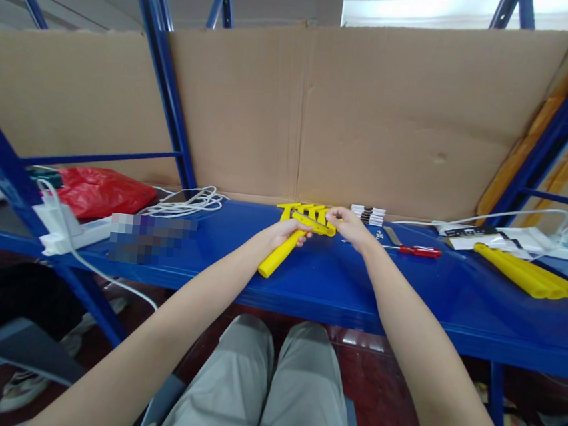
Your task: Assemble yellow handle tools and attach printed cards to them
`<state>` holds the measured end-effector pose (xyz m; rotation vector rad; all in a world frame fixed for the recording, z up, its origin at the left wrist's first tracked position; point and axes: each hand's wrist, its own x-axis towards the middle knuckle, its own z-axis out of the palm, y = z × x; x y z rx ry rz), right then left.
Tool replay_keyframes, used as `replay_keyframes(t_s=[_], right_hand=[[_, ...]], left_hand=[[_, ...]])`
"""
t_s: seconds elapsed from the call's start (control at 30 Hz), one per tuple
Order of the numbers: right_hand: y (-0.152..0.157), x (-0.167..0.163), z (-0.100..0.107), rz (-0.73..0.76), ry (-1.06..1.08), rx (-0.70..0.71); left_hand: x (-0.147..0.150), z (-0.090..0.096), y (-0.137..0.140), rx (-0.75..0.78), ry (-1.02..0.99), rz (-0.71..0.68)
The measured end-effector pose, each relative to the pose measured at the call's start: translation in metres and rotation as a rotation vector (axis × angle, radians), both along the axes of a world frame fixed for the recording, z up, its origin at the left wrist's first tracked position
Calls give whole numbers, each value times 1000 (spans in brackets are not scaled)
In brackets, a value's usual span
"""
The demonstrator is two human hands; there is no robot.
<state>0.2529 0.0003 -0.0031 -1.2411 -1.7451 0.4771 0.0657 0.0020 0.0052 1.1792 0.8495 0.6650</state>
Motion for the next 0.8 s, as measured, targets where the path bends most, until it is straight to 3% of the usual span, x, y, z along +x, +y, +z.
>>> replay_keyframes(t_s=[0.27, 0.8], right_hand=[[7, -9, -15, 203, 188, -89], [7, -10, -15, 154, 144, -86]], left_hand=[[-2, 1, -2, -8, -77, -81], [-1, -1, -2, -51, -107, -18]])
